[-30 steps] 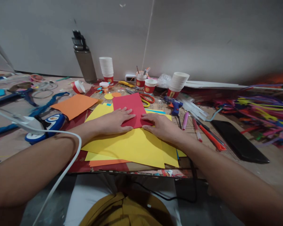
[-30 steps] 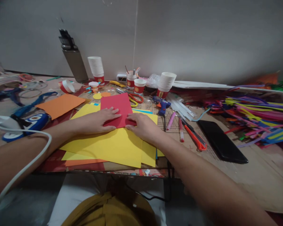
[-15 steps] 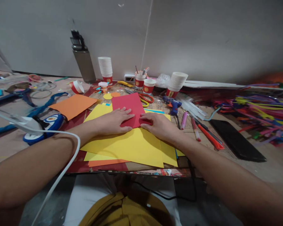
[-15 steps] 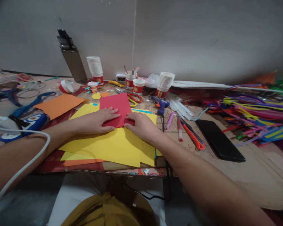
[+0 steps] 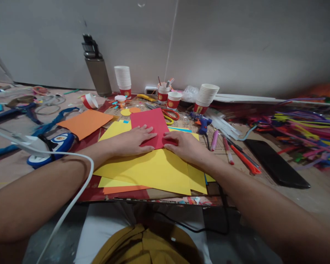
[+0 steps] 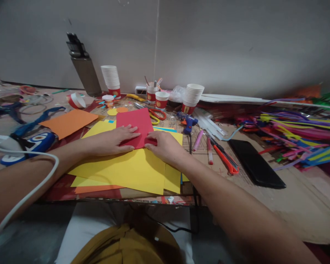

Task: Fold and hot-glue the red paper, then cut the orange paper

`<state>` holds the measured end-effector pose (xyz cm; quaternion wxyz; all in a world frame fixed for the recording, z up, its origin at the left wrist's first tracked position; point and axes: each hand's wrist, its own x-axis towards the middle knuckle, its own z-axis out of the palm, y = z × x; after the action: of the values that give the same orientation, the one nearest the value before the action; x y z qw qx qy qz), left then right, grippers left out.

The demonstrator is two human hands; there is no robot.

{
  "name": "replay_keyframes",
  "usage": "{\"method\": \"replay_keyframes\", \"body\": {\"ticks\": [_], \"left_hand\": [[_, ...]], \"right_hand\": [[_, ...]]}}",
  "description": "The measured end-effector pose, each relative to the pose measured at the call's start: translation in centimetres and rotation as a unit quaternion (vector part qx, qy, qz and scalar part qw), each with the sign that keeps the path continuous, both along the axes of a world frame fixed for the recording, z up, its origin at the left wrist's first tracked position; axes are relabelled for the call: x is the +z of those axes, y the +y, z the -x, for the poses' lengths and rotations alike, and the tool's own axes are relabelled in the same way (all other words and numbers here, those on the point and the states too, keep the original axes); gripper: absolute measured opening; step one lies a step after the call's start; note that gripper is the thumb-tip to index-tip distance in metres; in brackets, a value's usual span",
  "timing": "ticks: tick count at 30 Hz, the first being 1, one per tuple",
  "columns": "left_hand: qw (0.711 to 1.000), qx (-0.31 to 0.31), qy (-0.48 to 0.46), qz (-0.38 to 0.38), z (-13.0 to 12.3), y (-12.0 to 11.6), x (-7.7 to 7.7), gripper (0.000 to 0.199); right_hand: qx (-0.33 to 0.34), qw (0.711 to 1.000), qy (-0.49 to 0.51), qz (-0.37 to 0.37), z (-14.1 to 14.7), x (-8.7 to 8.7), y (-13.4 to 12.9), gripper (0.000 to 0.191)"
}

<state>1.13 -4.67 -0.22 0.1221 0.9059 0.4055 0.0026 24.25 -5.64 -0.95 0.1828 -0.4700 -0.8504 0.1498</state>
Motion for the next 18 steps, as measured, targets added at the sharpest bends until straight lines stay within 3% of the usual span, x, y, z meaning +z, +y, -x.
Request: {"method": "replay_keyframes", "body": {"ticks": [18], "left_hand": [[1.0, -0.001, 0.002, 0.014, 0.35, 0.15, -0.03, 0.071]], "right_hand": [[0.002, 1.0, -0.007, 0.002, 0.22, 0.22, -0.15, 0.028]]}}
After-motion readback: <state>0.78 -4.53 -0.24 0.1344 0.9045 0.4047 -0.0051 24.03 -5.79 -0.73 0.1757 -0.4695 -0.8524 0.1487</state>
